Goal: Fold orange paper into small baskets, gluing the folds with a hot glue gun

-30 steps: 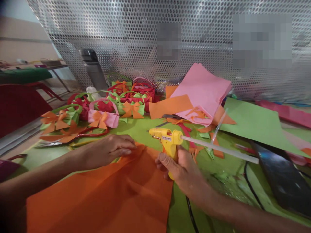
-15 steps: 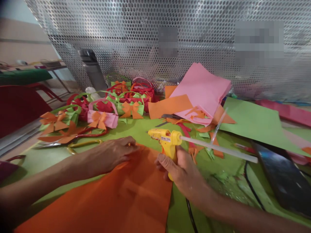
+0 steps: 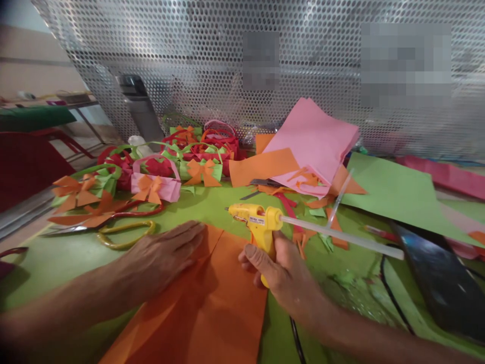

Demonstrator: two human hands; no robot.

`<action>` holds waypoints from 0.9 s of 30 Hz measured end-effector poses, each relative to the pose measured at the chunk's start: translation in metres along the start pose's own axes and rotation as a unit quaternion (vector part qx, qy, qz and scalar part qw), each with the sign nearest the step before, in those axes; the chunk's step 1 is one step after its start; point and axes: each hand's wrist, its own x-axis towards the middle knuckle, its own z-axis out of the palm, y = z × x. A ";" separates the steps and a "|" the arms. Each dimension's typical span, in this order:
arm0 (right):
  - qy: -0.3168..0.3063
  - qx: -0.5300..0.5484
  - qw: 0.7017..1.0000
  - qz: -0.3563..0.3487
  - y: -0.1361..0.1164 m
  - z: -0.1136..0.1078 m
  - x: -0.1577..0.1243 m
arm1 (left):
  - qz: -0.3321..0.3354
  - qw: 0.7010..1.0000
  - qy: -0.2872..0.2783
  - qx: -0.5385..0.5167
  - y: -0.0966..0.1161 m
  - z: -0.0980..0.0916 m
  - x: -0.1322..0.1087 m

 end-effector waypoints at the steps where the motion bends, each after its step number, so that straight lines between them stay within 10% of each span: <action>1: -0.002 0.001 1.000 0.002 0.000 0.000 0.000 | -0.005 1.000 0.010 -0.005 -0.002 0.004 -0.001; 27: -0.008 -0.094 0.993 -0.074 -0.024 -0.016 -0.003 | -0.001 0.998 0.003 -0.061 0.004 -0.007 0.002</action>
